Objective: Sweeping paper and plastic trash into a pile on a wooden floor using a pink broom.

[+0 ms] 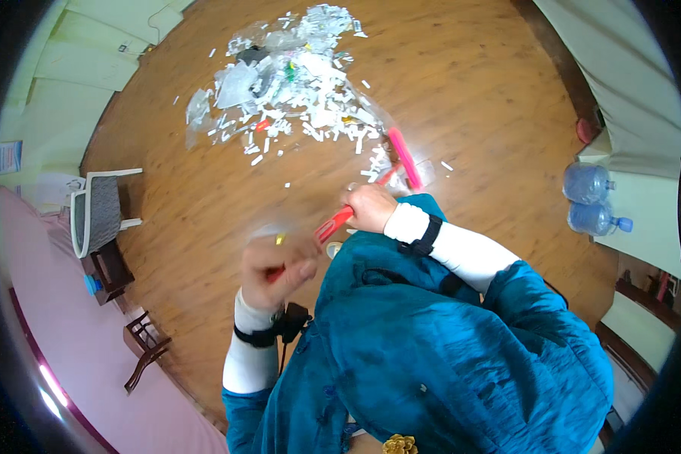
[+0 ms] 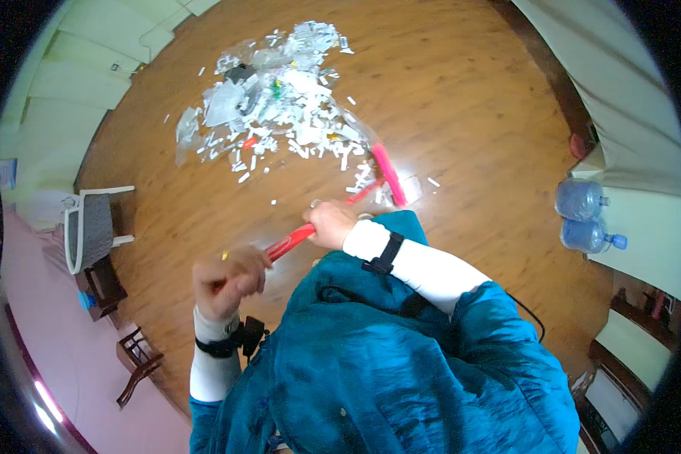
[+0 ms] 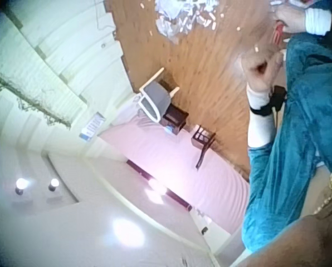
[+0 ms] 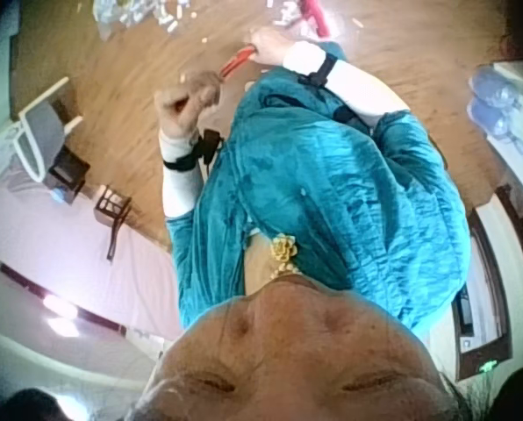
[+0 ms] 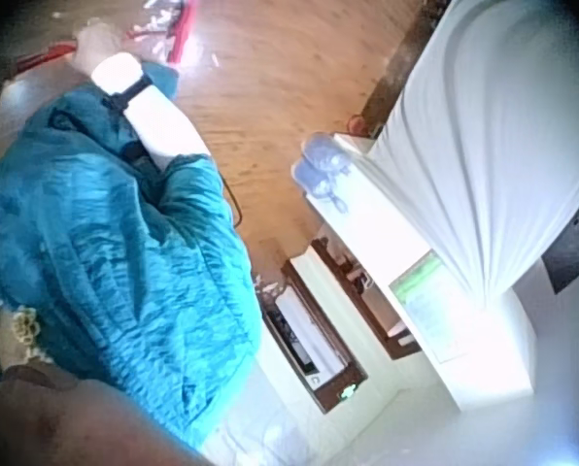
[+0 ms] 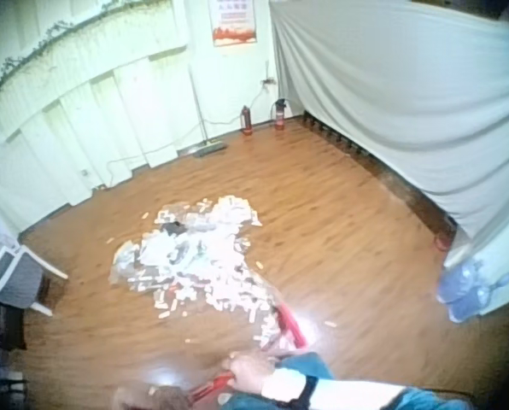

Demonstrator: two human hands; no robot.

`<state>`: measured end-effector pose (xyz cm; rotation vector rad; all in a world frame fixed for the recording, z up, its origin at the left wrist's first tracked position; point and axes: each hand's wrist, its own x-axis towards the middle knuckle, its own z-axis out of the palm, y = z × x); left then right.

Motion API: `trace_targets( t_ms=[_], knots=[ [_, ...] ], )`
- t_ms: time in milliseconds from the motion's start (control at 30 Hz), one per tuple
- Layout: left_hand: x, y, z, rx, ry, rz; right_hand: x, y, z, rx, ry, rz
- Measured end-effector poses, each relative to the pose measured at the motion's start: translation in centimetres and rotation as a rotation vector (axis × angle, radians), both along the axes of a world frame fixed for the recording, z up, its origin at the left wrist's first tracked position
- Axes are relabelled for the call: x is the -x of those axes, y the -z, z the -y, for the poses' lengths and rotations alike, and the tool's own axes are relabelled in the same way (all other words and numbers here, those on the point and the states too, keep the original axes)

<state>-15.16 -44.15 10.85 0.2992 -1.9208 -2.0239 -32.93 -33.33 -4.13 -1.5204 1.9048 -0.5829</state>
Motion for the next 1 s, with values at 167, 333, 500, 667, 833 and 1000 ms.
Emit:
trace_targets(
  t_ms=[167,333,500,667,833,1000],
  knots=[
    [7.8,6.9,-0.9,-0.444,0.133,0.003,3.4,6.7,-7.3,-0.216,0.217,-0.111],
    [13.2,12.9,-3.5,-0.641,-0.004,0.246,6.8,13.5,-10.4,-0.31,0.327,-0.073],
    [12.4,7.4,-3.8,-0.295,0.035,0.491,6.1,11.3,-7.5,0.052,0.361,-0.011],
    [9.1,0.6,-3.6,-0.046,0.015,0.287,4.5,5.1,-3.3,0.064,0.273,0.013],
    [6.7,1.8,-2.7,-0.252,-0.076,0.04,2.9,3.4,-3.9,0.056,0.221,0.031],
    [6.1,6.6,-2.9,-0.444,-0.265,0.406,1.6,10.0,-5.1,-0.211,0.082,0.06]
  ],
)
